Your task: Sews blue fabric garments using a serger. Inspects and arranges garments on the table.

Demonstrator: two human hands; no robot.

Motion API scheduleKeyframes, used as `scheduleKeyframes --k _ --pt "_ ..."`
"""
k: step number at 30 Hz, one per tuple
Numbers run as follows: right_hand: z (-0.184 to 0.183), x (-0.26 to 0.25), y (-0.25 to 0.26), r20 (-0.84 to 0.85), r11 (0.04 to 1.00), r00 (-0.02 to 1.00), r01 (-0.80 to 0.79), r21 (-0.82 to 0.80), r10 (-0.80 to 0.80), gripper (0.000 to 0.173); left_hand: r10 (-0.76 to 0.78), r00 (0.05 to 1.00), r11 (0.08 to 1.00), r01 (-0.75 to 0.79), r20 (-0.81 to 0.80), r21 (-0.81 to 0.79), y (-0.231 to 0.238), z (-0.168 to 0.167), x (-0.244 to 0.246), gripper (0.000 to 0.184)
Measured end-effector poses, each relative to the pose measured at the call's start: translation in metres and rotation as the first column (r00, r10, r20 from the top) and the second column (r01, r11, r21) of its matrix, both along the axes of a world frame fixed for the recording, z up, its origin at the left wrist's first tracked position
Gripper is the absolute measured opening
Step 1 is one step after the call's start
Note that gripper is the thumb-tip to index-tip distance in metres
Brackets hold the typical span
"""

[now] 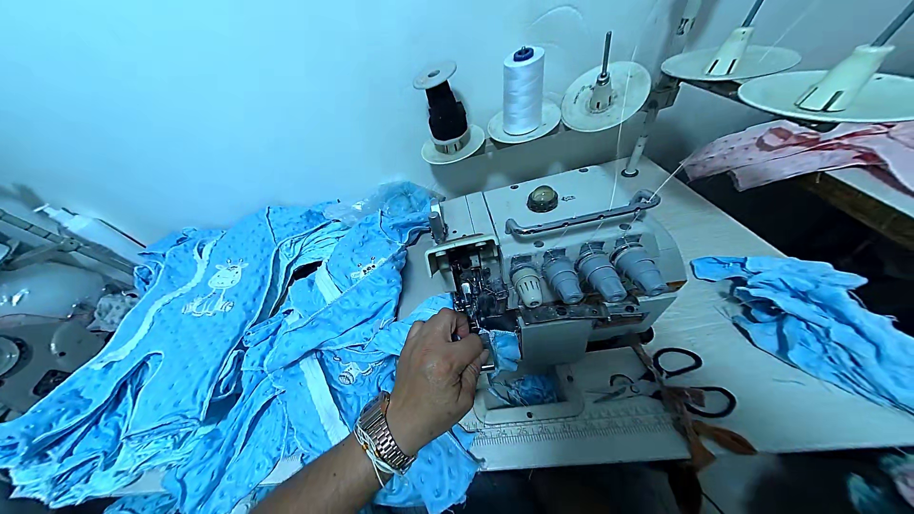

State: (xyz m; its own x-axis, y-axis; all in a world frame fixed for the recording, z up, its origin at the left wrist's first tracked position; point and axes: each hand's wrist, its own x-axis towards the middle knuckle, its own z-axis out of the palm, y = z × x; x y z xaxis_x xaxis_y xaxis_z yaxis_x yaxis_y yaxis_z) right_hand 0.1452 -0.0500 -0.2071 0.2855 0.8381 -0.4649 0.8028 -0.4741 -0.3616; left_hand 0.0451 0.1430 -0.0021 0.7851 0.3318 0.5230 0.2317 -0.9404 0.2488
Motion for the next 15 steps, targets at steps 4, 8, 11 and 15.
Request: scheduleKeyframes --k 4,8,11,15 --pt "-0.032 0.001 0.0 0.111 0.999 0.994 0.006 -0.038 -0.002 0.041 0.026 1.0 0.998 -0.027 0.016 0.052 0.003 -0.001 0.0 0.027" --pt "0.03 0.008 0.012 0.031 0.978 0.999 -0.007 -0.209 0.014 0.043 0.027 1.0 0.993 -0.029 0.014 0.117 0.007 0.0 -0.001 0.025" --pt "0.033 0.011 0.011 0.034 0.972 0.999 -0.031 -0.235 0.04 0.042 0.024 1.0 0.983 -0.024 0.001 0.184 0.015 0.002 -0.002 0.026" --pt "0.046 0.022 0.005 -0.029 0.96 0.999 -0.028 -0.28 0.021 0.058 0.025 0.999 0.975 -0.018 -0.032 0.223 0.027 0.006 -0.005 0.025"
